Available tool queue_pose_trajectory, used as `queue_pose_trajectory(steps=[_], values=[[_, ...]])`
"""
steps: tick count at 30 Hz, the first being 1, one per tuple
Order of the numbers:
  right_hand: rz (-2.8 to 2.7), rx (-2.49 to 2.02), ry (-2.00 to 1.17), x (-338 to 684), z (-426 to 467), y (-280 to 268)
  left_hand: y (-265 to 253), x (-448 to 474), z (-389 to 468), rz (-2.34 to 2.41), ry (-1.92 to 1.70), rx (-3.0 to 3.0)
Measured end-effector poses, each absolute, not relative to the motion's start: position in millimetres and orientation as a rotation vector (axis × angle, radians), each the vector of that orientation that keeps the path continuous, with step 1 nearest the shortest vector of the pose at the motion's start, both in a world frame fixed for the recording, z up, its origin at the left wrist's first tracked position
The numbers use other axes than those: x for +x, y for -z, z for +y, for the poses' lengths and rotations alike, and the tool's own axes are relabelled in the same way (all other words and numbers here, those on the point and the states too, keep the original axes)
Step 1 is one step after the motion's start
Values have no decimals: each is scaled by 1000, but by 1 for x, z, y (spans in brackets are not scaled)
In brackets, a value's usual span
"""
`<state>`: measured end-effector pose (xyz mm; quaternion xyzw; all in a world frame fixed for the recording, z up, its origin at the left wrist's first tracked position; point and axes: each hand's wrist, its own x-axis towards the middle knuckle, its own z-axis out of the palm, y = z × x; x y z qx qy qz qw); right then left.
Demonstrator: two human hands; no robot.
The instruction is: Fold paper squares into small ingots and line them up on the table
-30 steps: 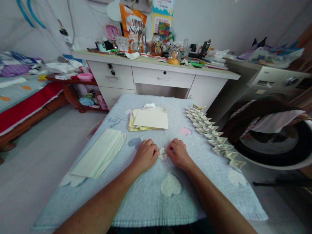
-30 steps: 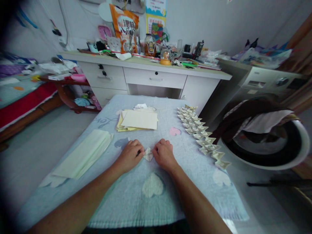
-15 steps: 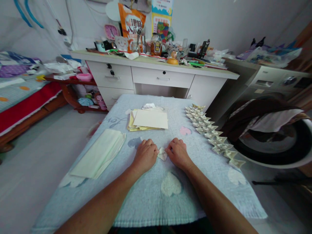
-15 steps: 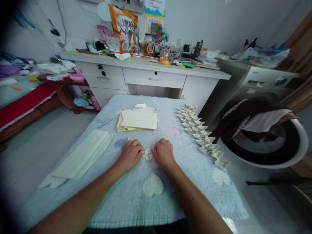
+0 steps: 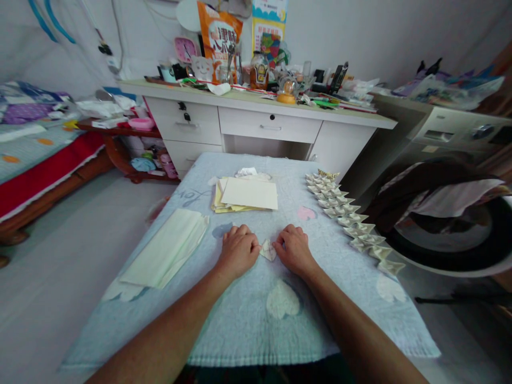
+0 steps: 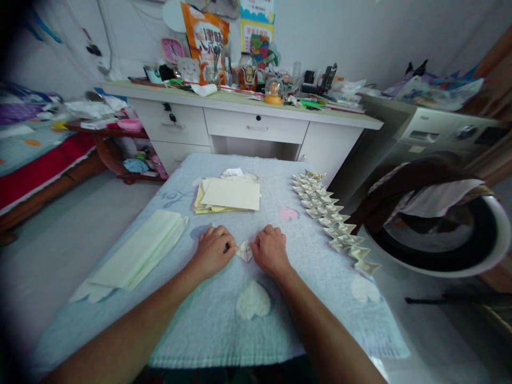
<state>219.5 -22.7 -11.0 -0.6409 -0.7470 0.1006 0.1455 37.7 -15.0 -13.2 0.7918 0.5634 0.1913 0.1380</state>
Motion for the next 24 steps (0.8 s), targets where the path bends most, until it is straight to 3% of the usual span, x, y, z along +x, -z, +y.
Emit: queue_pose_trajectory(steps=[8, 24], values=[[-2165, -1848, -272, 220, -22, 13, 11, 37, -3, 1229, -792, 2288], [-2089, -1907, -324, 233, -26, 8, 22, 37, -1, 1194, -637, 2440]])
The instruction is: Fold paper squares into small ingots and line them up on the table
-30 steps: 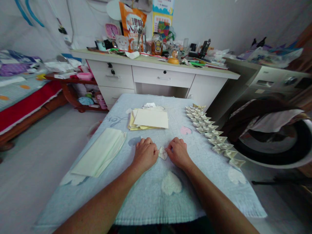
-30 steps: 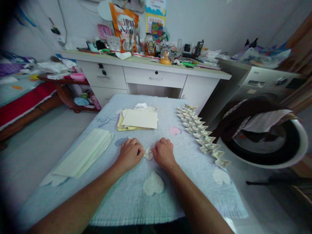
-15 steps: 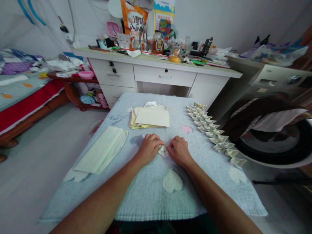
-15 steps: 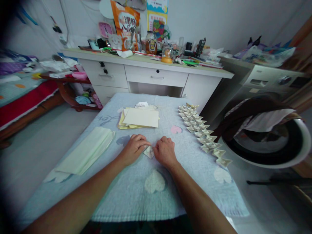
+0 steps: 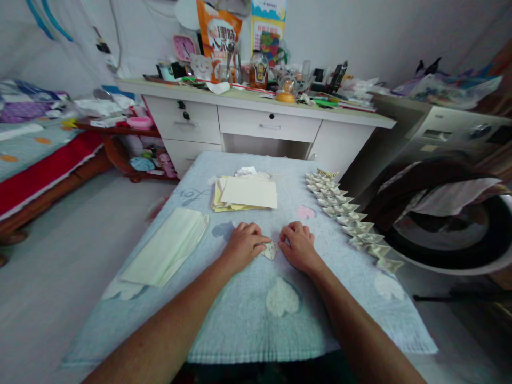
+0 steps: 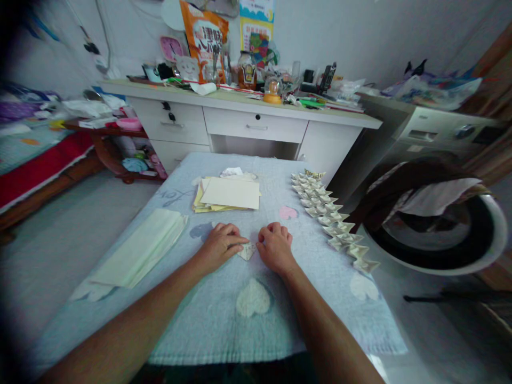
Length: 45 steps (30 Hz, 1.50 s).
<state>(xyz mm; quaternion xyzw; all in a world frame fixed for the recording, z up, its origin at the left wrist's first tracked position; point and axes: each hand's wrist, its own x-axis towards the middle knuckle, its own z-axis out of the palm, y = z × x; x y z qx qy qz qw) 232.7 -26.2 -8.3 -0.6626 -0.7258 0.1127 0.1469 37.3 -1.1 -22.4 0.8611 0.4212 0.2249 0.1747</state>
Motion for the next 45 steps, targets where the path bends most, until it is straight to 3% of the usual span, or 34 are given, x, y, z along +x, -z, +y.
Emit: queue_pose_trajectory(steps=[14, 24, 39, 45], values=[[-2122, -1861, -53, 217, -28, 16, 27, 38, 1, 1216, -676, 2418], [-2106, -1894, -145, 232, -25, 15, 27, 38, 0, 1276, -646, 2387], [-2209, -1557, -316, 226, -26, 13, 17, 41, -2, 1290, -682, 2312], [-2101, -1366, -445, 228, -27, 8, 12, 44, -3, 1105, -735, 1961]])
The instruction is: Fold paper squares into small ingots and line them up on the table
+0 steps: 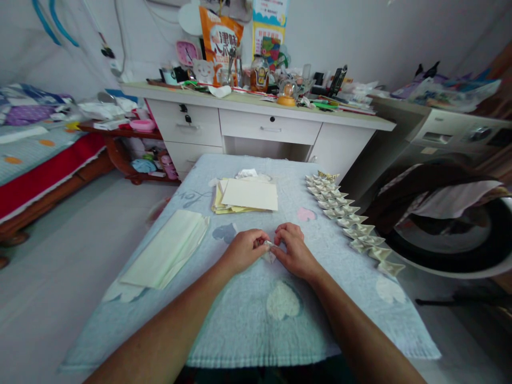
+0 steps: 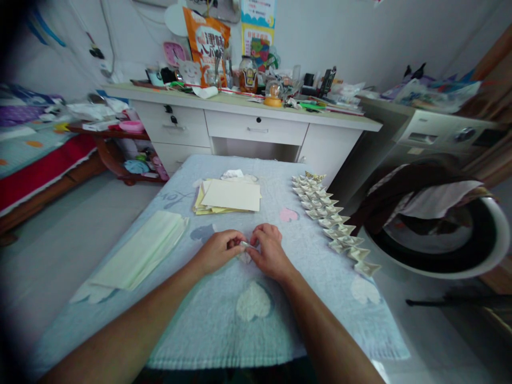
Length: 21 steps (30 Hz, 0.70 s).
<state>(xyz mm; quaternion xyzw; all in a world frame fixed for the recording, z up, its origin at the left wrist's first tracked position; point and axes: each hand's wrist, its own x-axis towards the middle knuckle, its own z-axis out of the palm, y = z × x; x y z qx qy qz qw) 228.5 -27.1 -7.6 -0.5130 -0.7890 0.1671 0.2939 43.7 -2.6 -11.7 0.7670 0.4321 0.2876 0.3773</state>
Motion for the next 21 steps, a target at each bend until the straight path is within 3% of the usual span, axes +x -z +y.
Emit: queue_pose_trajectory(steps=[8, 21], values=[[-1898, -1230, -704, 225, -27, 5, 8, 46, -5, 920, -897, 1393], [-1896, -1155, -830, 225, -27, -3, 5, 49, -10, 920, -801, 1325]])
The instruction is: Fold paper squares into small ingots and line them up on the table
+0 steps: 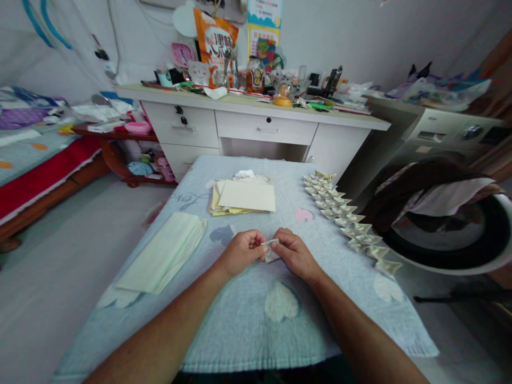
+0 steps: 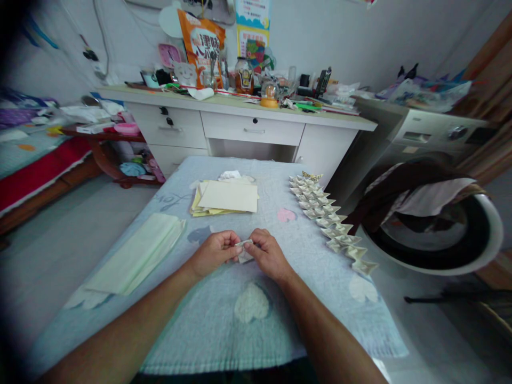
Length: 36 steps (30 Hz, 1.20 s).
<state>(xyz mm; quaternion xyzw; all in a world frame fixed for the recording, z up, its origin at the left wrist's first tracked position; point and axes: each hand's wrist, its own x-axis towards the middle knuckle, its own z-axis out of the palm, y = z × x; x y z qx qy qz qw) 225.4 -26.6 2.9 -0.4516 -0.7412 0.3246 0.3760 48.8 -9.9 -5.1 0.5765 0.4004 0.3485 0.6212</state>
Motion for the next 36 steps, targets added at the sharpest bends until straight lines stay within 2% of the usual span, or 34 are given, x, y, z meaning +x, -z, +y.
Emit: queue_pose_trajectory(steps=[14, 25, 31, 36], values=[[-1901, -1171, -733, 227, -28, -6, 7, 51, -12, 918, -769, 1366], [-1738, -1173, -997, 222, -27, 6, 9, 48, -10, 860, -868, 1217], [-1783, -1213, -843, 224, -28, 1, 10, 46, -12, 1068, -951, 1505], [-1891, -1217, -628, 224, -27, 4, 11, 46, -11, 988, -951, 1510]])
